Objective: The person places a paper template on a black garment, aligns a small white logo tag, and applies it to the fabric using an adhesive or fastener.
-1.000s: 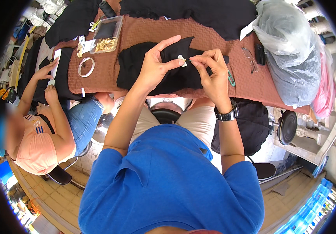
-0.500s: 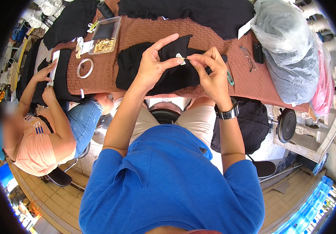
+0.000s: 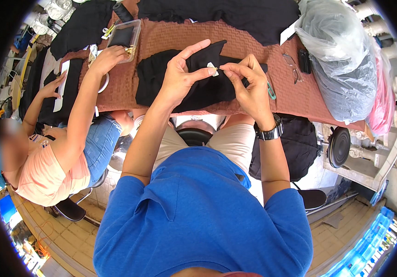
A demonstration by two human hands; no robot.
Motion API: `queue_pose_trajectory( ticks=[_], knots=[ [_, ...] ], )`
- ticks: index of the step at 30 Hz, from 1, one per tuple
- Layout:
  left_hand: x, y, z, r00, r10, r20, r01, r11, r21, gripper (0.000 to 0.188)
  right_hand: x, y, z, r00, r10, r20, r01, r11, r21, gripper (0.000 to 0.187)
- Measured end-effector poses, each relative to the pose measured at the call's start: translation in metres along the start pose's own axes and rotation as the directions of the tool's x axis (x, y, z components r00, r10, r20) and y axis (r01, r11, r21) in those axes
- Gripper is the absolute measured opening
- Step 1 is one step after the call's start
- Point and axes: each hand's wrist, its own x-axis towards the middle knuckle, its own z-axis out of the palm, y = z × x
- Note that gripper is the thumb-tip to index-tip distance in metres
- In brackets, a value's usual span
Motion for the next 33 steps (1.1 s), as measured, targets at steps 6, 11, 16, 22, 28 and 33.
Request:
queue_pose_trajectory(
  ticks=[6, 11, 16, 22, 28, 33],
  knots=[
    [0.004, -0.01, -0.001, 1.0, 0.026, 0.01, -0.026, 1.0, -0.004, 0.067, 0.0, 0.003, 0.0, 1.0, 0.012, 0.005, -0.012, 1.0, 0.018, 0.017],
    [0.004, -0.008, 0.0, 1.0, 0.02, 0.02, -0.02, 1.0, -0.008, 0.067, 0.0, 0.005, -0.001, 1.0, 0.015, 0.005, -0.015, 1.0, 0.018, 0.017],
    [0.005, -0.009, -0.001, 0.999, 0.022, 0.029, -0.022, 1.0, -0.001, 0.067, 0.0, 0.007, -0.001, 1.0, 0.024, 0.009, -0.024, 1.0, 0.017, 0.016],
    [0.004, -0.004, 0.001, 0.999, -0.012, 0.036, 0.012, 1.0, -0.002, 0.066, 0.001, 0.01, -0.003, 0.999, 0.035, 0.028, -0.036, 0.999, 0.03, 0.014],
    [0.004, -0.001, 0.001, 0.997, -0.043, 0.062, 0.045, 0.999, -0.029, 0.065, 0.002, 0.011, -0.006, 0.996, 0.069, 0.064, -0.074, 0.994, 0.078, 0.012],
    [0.004, -0.001, 0.001, 0.996, -0.048, 0.073, 0.049, 0.999, -0.009, 0.066, 0.002, 0.014, -0.006, 0.992, 0.096, 0.081, -0.105, 0.988, 0.118, 0.012]
  ],
)
